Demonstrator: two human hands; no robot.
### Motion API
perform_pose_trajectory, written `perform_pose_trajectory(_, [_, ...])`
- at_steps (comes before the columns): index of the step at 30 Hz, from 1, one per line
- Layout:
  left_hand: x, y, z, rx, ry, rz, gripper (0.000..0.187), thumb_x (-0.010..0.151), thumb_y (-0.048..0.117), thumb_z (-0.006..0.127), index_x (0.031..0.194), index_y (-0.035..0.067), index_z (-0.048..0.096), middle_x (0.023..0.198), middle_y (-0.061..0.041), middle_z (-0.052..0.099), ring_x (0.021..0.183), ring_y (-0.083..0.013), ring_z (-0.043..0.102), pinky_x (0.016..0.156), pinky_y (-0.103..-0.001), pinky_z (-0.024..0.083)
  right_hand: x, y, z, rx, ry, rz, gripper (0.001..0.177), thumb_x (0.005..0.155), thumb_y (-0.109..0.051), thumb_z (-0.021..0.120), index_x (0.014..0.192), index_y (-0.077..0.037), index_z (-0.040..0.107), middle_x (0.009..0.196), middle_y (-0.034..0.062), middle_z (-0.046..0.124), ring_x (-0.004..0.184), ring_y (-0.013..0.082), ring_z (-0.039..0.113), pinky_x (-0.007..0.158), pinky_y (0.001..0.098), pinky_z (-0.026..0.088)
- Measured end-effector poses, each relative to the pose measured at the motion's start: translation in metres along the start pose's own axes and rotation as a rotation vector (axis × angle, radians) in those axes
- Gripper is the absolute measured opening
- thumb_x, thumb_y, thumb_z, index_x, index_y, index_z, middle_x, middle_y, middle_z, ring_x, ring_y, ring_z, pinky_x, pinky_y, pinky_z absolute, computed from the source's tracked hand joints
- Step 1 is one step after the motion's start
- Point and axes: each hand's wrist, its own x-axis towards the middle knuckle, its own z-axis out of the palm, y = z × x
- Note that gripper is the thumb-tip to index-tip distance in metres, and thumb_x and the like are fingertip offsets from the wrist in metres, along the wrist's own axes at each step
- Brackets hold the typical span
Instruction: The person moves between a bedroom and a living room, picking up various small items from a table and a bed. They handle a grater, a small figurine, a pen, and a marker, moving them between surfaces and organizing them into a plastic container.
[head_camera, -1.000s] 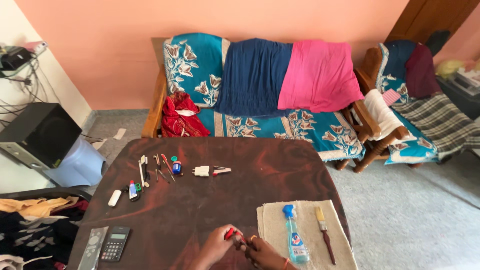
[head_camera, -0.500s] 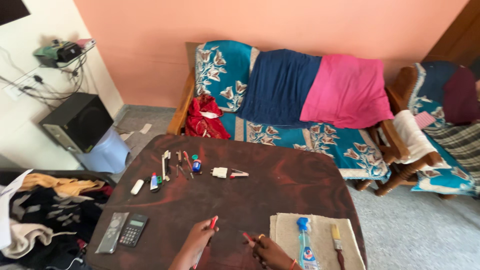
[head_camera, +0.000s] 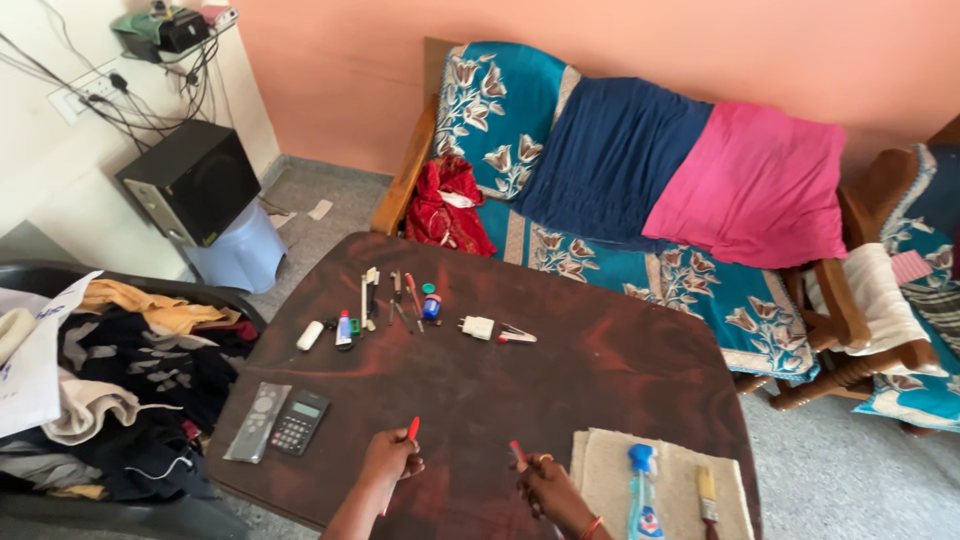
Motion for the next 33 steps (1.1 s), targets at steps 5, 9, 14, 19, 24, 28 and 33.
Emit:
perform_pose_trajectory(5, [-0.014, 0.048, -0.016, -0.011, -0.099, -0.059, 0.015, 0.097, 0.015, 0.061, 0.097, 0.001, 0.068, 0.079, -0.006, 0.068, 0.064, -0.0188, 0.072, 0.064, -0.037, 0.065, 0.018, -0.032, 0.027, 0.112, 0.106, -0.016, 0.039, 0.091, -0.011, 0.053, 0.129, -0.002, 0.053, 0.073, 0.008, 0.063, 0.046, 0.0116, 0.048, 0.042, 0.0282, 0.038])
perform_pose_trajectory(9, [-0.035, 0.117, -0.029, 0.031, -0.147, -0.074, 0.019, 0.098, 0.023, 0.066, 0.107, 0.007, 0.069, 0.079, -0.008, 0.068, 0.065, -0.0209, 0.073, 0.063, -0.036, 0.064, 0.032, -0.051, 0.054, 0.248, 0.18, -0.021, 0.044, 0.091, -0.012, 0.051, 0.132, 0.0, 0.045, 0.077, 0.0105, 0.064, 0.048, 0.0117, 0.045, 0.042, 0.0279, 0.036])
perform_pose_trajectory(14, [-0.025, 0.156, -0.048, 0.02, -0.14, -0.024, 0.022, 0.095, 0.018, 0.065, 0.116, 0.017, 0.06, 0.077, -0.012, 0.069, 0.062, -0.0225, 0.071, 0.056, -0.037, 0.057, 0.053, -0.053, 0.076, 0.293, 0.298, -0.058, 0.038, 0.097, -0.013, 0.053, 0.131, 0.0, 0.042, 0.085, 0.0132, 0.066, 0.049, 0.0143, 0.046, 0.043, 0.0294, 0.037])
perform_pose_trajectory(19, [0.008, 0.144, -0.07, -0.034, -0.331, 0.071, 0.023, 0.098, 0.02, 0.063, 0.114, 0.004, 0.068, 0.081, -0.011, 0.072, 0.063, -0.0215, 0.072, 0.056, -0.034, 0.056, 0.023, -0.066, 0.109, 0.343, 0.367, 0.0, 0.04, 0.097, -0.013, 0.057, 0.134, -0.01, 0.042, 0.098, 0.0139, 0.066, 0.053, 0.0196, 0.058, 0.047, 0.0342, 0.048])
perform_pose_trajectory(24, [0.024, 0.148, -0.071, -0.017, -0.406, -0.025, 0.027, 0.102, 0.023, 0.058, 0.114, 0.002, 0.068, 0.086, -0.011, 0.074, 0.073, -0.0201, 0.074, 0.064, -0.034, 0.059, -0.011, -0.09, 0.123, 0.398, 0.388, -0.007, 0.038, 0.099, -0.017, 0.056, 0.136, -0.009, 0.051, 0.112, 0.0156, 0.068, 0.068, 0.0222, 0.07, 0.06, 0.0353, 0.059])
perform_pose_trajectory(28, [0.022, 0.147, -0.05, 0.044, -0.411, -0.089, 0.03, 0.1, 0.021, 0.05, 0.118, 0.006, 0.068, 0.092, -0.011, 0.077, 0.079, -0.0207, 0.076, 0.068, -0.034, 0.062, -0.037, -0.096, 0.122, 0.566, 0.403, -0.02, 0.038, 0.1, -0.023, 0.057, 0.135, -0.007, 0.055, 0.118, 0.0149, 0.069, 0.079, 0.0219, 0.073, 0.073, 0.0369, 0.06])
perform_pose_trajectory(33, [0.011, 0.129, -0.024, 0.264, -0.535, -0.132, 0.026, 0.098, 0.016, 0.059, 0.121, 0.006, 0.067, 0.101, -0.009, 0.078, 0.085, -0.0186, 0.076, 0.074, -0.035, 0.063, -0.052, -0.052, 0.123, 0.939, 0.43, -0.107, 0.043, 0.098, -0.032, 0.051, 0.127, -0.002, 0.06, 0.116, 0.0167, 0.072, 0.085, 0.0264, 0.076, 0.079, 0.0412, 0.061])
